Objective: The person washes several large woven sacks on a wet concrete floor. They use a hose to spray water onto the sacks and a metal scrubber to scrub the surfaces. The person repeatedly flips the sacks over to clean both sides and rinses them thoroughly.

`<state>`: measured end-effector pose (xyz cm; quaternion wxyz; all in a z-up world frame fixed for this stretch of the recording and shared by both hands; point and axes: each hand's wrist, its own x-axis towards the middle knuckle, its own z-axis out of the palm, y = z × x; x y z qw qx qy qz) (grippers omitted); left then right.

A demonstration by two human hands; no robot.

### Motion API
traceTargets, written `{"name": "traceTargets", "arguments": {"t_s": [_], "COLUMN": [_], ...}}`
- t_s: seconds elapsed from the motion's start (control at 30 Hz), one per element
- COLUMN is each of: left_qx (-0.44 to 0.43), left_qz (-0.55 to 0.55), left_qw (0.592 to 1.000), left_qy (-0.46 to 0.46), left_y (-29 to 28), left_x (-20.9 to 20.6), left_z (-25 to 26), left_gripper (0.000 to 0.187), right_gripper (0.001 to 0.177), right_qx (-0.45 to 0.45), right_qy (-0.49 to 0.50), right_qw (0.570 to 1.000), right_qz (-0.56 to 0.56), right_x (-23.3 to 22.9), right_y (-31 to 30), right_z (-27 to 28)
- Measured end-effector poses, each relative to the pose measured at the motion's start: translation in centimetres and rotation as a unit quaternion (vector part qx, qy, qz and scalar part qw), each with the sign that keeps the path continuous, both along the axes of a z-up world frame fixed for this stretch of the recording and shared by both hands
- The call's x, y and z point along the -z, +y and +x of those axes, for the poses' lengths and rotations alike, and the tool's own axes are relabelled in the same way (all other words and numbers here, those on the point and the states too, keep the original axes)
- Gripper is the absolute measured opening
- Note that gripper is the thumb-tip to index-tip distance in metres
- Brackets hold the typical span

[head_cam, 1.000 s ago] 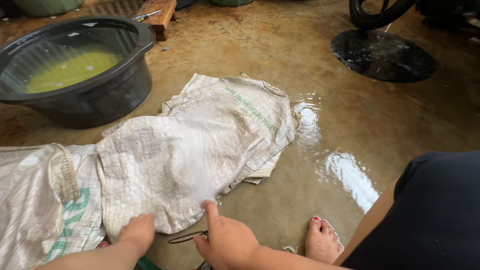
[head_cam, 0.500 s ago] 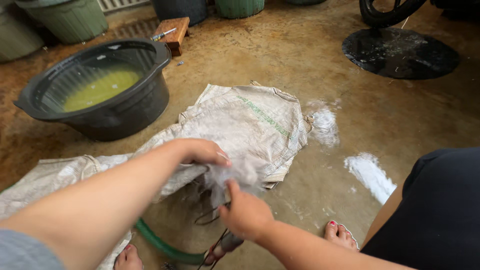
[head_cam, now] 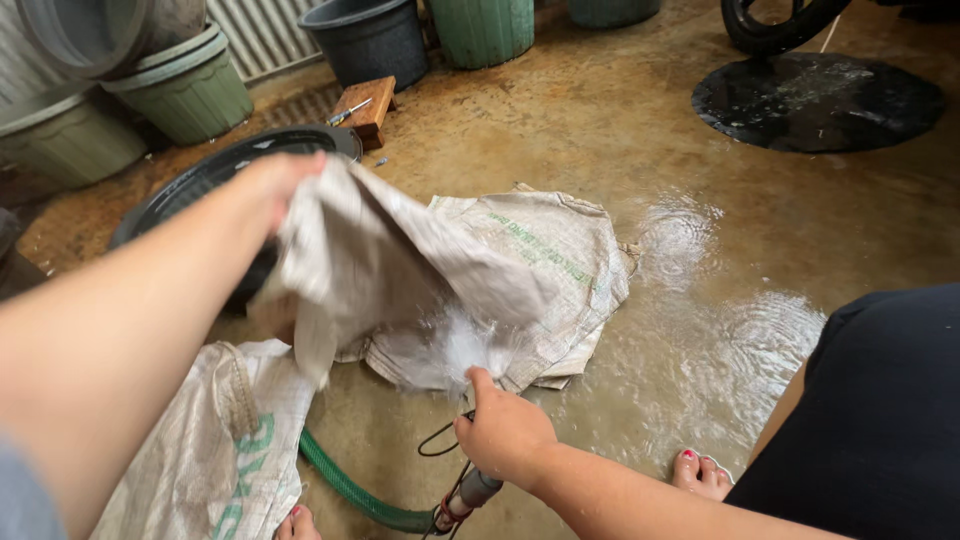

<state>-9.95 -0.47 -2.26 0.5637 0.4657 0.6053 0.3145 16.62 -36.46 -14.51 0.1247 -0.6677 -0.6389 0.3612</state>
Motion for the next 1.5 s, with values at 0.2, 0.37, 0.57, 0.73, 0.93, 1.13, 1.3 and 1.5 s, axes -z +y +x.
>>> {"name": "traceTargets", "arguments": {"t_s": [0.2, 0.37, 0.57, 0.73, 0.93, 1.13, 1.3, 1.5], "left_qx": [-0.014, 0.136, 0.345, 0.131, -0.115, -0.222, -0.222, -0.234], "left_qz": [0.278, 0.281, 0.136, -0.058, -0.094, -0.193, -0.098, -0.065], "left_qw": [0.96, 0.941, 0.884, 0.979, 0.87, 0.789, 0.851, 0.855], "left_qy": [-0.034, 0.13, 0.285, 0.147, 0.47, 0.539, 0.466, 0.458], "left_y": [10.7, 7.2, -5.4, -16.3, -27.7, -36.0, -37.2, -39.4], "left_x": [-4.0, 3.3, 20.5, 33.6, 38.9, 40.8, 45.7, 44.3], "left_z": [9.6, 17.5, 16.5, 3.4, -14.4, -19.0, -16.2, -14.6], "left_gripper": [0.035, 0.041, 0.052, 0.058, 0.061, 0.081, 0.067, 0.062], "right_gripper": [0.067, 0.065, 0.066, 0.065, 0.066, 0.068, 0.068, 0.068], "right_qx": [0.009, 0.016, 0.029, 0.041, 0.06, 0.055, 0.056, 0.068], "right_qy": [-0.004, 0.002, -0.008, -0.026, -0.04, -0.082, -0.102, -0.121], "right_qw": [1.0, 0.999, 0.999, 0.997, 0.995, 0.992, 0.991, 0.987], "right_qz": [-0.014, -0.029, -0.029, -0.057, -0.075, -0.076, -0.065, -0.085], "right_x": [-0.1, 0.0, 0.2, 0.4, 1.1, 1.3, 1.7, 1.8], "right_y": [-0.1, 0.3, 0.6, 0.7, 0.7, 1.0, 1.5, 2.2], "right_z": [0.3, 0.5, 0.7, 1.2, 0.8, 0.0, -0.5, -1.2]}}
